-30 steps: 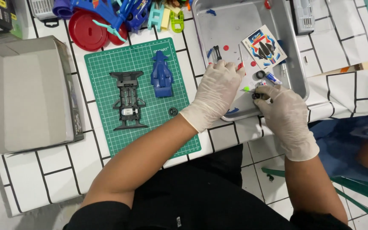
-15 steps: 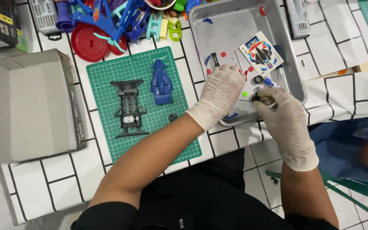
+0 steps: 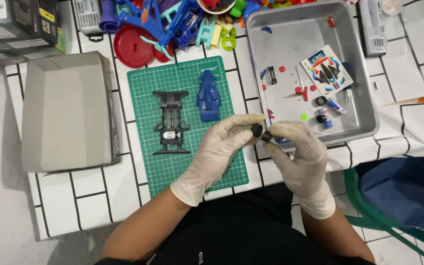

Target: Assembling a mini 4WD toy car chassis by installing batteries and small mechanical components.

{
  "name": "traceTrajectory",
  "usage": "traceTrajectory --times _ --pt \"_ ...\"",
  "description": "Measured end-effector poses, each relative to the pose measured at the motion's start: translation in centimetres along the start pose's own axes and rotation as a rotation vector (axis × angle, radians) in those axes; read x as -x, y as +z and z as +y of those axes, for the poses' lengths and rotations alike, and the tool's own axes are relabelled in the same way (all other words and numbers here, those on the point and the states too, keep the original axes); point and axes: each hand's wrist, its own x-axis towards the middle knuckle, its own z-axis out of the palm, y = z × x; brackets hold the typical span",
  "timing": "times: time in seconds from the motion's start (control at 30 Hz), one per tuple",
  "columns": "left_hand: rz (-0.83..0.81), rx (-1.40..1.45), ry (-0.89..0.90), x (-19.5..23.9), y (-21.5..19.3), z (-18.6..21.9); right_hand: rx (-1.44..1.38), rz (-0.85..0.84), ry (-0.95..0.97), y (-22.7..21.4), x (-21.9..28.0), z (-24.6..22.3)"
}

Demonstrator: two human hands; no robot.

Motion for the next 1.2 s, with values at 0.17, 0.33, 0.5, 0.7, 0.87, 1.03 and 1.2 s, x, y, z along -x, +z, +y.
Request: traceTrajectory --times 0.17,0.33,0.5,0.7,0.87,1.03,1.2 --pt "0.006 -0.056 0.057 1.4 -1.3 1.1 0.023 -0.026 -0.081 2.0 -0.3 -0.9" --pt "-0.005 -0.065 0.058 1.9 -1.6 2.0 0.088 -0.039 -0.102 2.8 -0.6 -1.7" --pt "-0.005 -0.134 0.073 2.2 -1.5 2.7 0.057 0.034 -0.199 3.3 -0.1 -0.8" --pt "0.003 -0.217 0.13 2.3 -1.6 3.0 0.013 0.103 -0.284 4.5 0.4 0.7" --pt "0.014 -0.178 0.144 3.0 -1.0 3.2 -0.052 0.079 -0.188 4.5 1.0 0.3" --pt "-0.014 -0.171 0.182 3.6 -1.2 3.6 -0.253 0.007 -0.102 4.3 0.3 -0.3" --pt "-0.023 -0.512 0.411 3.7 -1.6 4.7 -0.271 -0.009 -0.088 4.0 0.1 -0.9"
